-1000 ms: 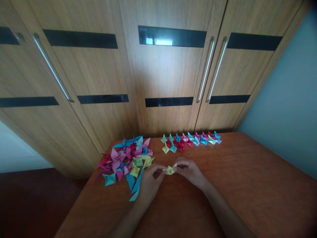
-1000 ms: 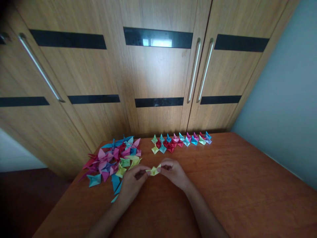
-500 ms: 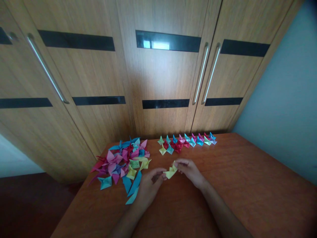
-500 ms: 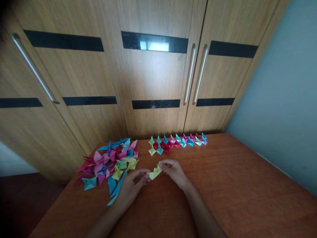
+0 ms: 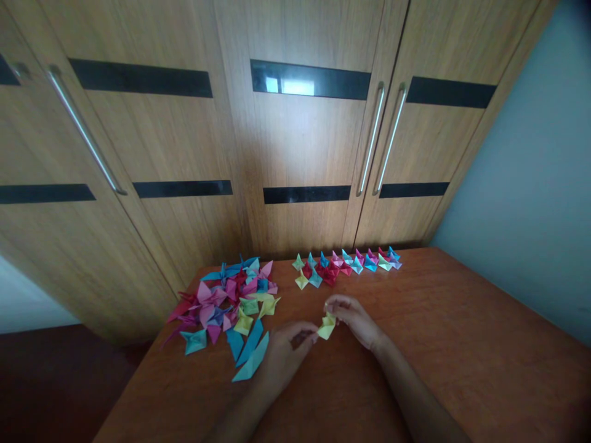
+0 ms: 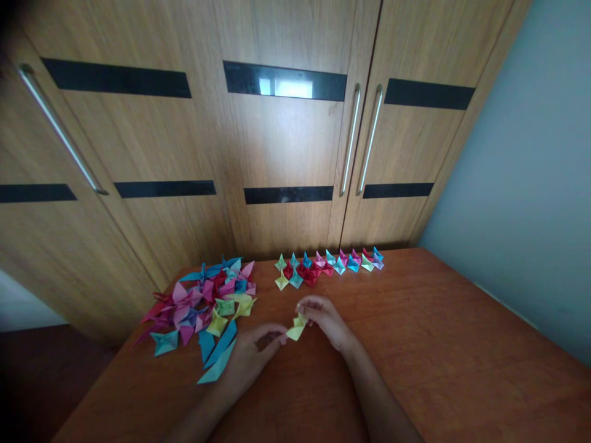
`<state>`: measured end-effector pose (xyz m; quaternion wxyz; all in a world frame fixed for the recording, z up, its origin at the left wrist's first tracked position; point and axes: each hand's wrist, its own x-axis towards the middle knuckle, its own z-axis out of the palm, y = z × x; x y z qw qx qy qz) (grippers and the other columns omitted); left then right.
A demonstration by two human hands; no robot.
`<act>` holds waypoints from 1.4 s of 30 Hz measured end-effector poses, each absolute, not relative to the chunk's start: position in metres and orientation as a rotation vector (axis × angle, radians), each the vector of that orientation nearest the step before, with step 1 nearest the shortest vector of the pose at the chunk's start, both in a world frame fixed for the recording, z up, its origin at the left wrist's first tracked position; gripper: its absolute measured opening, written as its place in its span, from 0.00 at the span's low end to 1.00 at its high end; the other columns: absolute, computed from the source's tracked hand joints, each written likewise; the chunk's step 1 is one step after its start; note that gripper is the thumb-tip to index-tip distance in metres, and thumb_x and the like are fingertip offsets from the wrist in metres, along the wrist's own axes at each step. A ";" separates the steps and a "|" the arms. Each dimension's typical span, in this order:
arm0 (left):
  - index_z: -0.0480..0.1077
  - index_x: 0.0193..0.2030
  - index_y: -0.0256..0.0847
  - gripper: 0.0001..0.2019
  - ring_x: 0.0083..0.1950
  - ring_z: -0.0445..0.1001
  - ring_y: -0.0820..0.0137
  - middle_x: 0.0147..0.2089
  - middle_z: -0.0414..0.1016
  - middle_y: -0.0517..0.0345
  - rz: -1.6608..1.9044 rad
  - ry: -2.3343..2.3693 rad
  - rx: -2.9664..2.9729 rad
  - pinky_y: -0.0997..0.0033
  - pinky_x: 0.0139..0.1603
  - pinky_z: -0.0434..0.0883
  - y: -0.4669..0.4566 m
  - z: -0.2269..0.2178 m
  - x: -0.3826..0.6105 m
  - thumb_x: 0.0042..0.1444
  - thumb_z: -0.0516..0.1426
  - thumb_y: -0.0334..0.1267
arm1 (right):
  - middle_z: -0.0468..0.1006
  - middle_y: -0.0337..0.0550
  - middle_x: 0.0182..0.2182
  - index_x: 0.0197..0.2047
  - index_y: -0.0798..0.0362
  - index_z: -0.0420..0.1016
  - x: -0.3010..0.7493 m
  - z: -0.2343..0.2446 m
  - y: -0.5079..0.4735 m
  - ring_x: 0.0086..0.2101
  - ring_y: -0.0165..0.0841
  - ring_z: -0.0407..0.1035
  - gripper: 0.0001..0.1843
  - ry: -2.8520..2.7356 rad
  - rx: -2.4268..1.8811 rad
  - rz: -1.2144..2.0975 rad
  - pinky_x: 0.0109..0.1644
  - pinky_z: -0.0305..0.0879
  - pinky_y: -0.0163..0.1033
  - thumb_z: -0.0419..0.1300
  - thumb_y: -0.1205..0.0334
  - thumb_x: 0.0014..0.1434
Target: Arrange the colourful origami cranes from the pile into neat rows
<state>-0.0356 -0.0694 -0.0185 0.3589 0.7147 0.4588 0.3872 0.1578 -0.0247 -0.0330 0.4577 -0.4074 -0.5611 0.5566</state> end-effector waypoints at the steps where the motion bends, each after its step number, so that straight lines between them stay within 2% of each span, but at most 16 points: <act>1: 0.76 0.36 0.45 0.08 0.35 0.76 0.69 0.34 0.79 0.59 0.996 1.184 1.855 0.74 0.38 0.71 -0.069 -0.020 -0.035 0.54 0.55 0.38 | 0.72 0.37 0.24 0.30 0.53 0.75 0.158 -0.033 -0.025 0.25 0.27 0.63 0.14 -1.399 -1.004 1.366 0.28 0.57 0.31 0.61 0.50 0.50; 5: 0.75 0.36 0.45 0.08 0.34 0.75 0.70 0.34 0.79 0.59 0.990 1.192 1.884 0.74 0.37 0.71 -0.063 -0.025 -0.027 0.54 0.54 0.37 | 0.72 0.37 0.24 0.31 0.53 0.76 0.161 -0.036 -0.020 0.25 0.28 0.64 0.16 -1.489 -1.081 1.274 0.27 0.58 0.32 0.58 0.49 0.52; 10: 0.74 0.35 0.44 0.07 0.34 0.75 0.70 0.35 0.79 0.59 0.999 1.163 1.973 0.74 0.36 0.70 -0.052 -0.025 -0.006 0.54 0.54 0.33 | 0.73 0.40 0.24 0.33 0.54 0.74 0.181 -0.048 -0.004 0.23 0.29 0.64 0.22 -1.406 -1.328 0.944 0.25 0.58 0.33 0.50 0.45 0.55; 15: 0.73 0.36 0.42 0.08 0.34 0.73 0.70 0.34 0.76 0.57 0.884 1.265 2.366 0.73 0.35 0.68 -0.029 -0.013 0.028 0.56 0.52 0.32 | 0.77 0.44 0.28 0.30 0.54 0.75 0.214 -0.054 0.006 0.31 0.37 0.69 0.22 -1.302 -1.524 0.619 0.33 0.61 0.36 0.49 0.45 0.55; 18: 0.73 0.36 0.41 0.10 0.38 0.73 0.68 0.36 0.75 0.53 0.755 1.358 2.561 0.71 0.38 0.67 -0.008 -0.006 0.051 0.58 0.50 0.31 | 0.78 0.45 0.29 0.31 0.53 0.76 0.226 -0.057 0.008 0.33 0.39 0.70 0.21 -1.298 -1.615 0.495 0.36 0.60 0.36 0.49 0.47 0.55; 22: 0.73 0.36 0.39 0.11 0.44 0.71 0.64 0.38 0.73 0.49 0.659 1.404 2.649 0.67 0.42 0.67 0.015 -0.001 0.076 0.60 0.49 0.32 | 0.79 0.45 0.29 0.30 0.53 0.76 0.228 -0.061 0.010 0.32 0.38 0.71 0.21 -1.344 -1.685 0.429 0.36 0.60 0.35 0.48 0.49 0.57; 29: 0.73 0.39 0.37 0.12 0.48 0.68 0.61 0.42 0.73 0.47 0.480 1.479 2.754 0.65 0.45 0.68 0.034 -0.001 0.096 0.60 0.48 0.30 | 0.80 0.44 0.30 0.32 0.52 0.78 0.226 -0.063 0.014 0.30 0.35 0.71 0.20 -1.415 -1.774 0.381 0.34 0.61 0.33 0.48 0.52 0.57; 42: 0.73 0.40 0.36 0.13 0.47 0.68 0.61 0.42 0.73 0.46 0.464 1.512 2.802 0.66 0.41 0.69 0.038 -0.003 0.104 0.60 0.47 0.29 | 0.80 0.40 0.30 0.33 0.49 0.78 0.224 -0.062 0.013 0.31 0.33 0.72 0.18 -1.464 -1.832 0.341 0.36 0.62 0.32 0.48 0.54 0.58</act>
